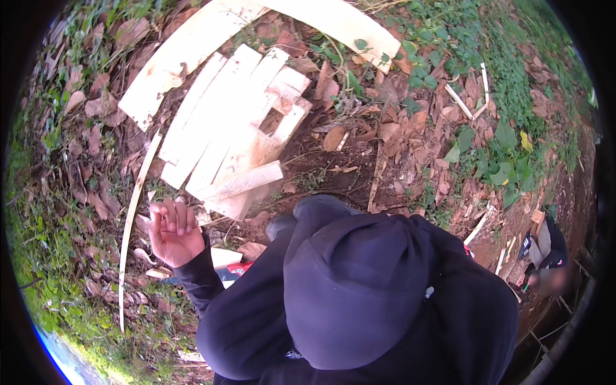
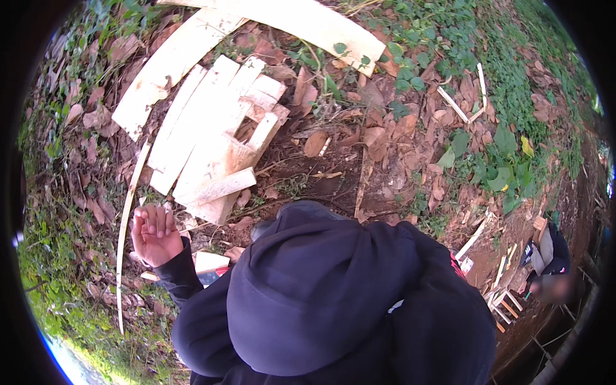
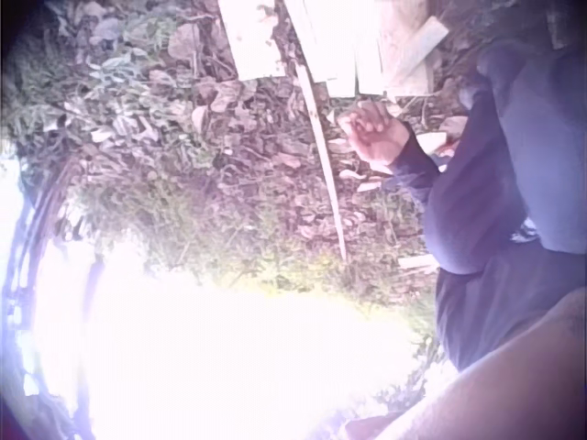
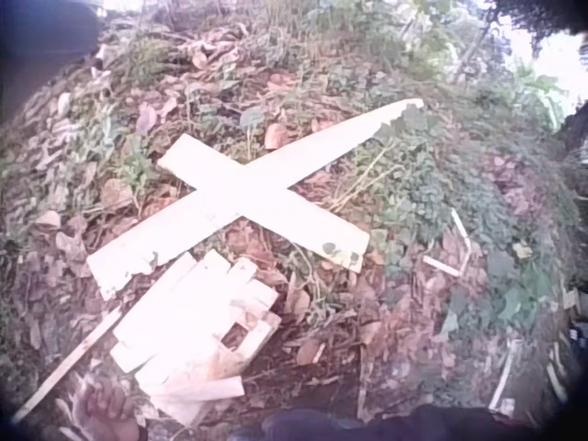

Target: The person sits on the ground and uses a red hand saw to cut a piece of light-colored wood into smaller sections. The person repeatedly positions the wood, saws through it, and places the cut pieces aside on the ground.

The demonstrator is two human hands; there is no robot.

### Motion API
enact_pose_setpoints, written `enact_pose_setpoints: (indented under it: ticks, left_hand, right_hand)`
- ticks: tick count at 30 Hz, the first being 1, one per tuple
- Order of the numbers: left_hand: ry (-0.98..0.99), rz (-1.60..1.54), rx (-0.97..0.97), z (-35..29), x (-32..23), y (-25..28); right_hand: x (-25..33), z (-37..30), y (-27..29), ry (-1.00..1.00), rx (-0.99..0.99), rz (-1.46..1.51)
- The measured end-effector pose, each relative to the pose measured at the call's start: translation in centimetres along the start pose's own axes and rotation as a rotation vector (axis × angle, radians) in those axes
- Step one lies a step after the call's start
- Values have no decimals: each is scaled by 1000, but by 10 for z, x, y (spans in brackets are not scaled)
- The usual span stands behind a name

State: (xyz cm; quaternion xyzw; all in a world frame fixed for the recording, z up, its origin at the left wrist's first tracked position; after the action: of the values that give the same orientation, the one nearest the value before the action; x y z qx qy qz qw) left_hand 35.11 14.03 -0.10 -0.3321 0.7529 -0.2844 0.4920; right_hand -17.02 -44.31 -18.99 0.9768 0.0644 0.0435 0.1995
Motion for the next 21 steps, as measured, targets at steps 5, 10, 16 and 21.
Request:
enact_pose_setpoints:
  ticks: [5,10,16,21]
  left_hand:
    - [3,29,-50,-16,12,1]
    - [55,56,-78,-47,24,11]
    - [127,388,-111,-84,9,-3]
    - [345,921,-124,-109,-8,-16]
  right_hand:
    - [-34,16,-12,-47,21,120]
    - [-75,45,-25,-129,82,352]
    - [-28,31,-19,210,-67,501]
    - [98,-24,5,173,-8,216]
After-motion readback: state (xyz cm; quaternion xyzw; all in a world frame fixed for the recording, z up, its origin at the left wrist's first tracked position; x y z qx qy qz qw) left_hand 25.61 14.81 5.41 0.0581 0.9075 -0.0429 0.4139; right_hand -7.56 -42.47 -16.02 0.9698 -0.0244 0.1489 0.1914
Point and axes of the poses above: each hand's wrist, its own z-axis towards the middle knuckle, its own y-axis out of the back of the hand, x = y × z, the point moved 9 cm from there along z, towards the middle knuckle, and after that the axes turned 2 degrees about z, right-handed, at the moved point
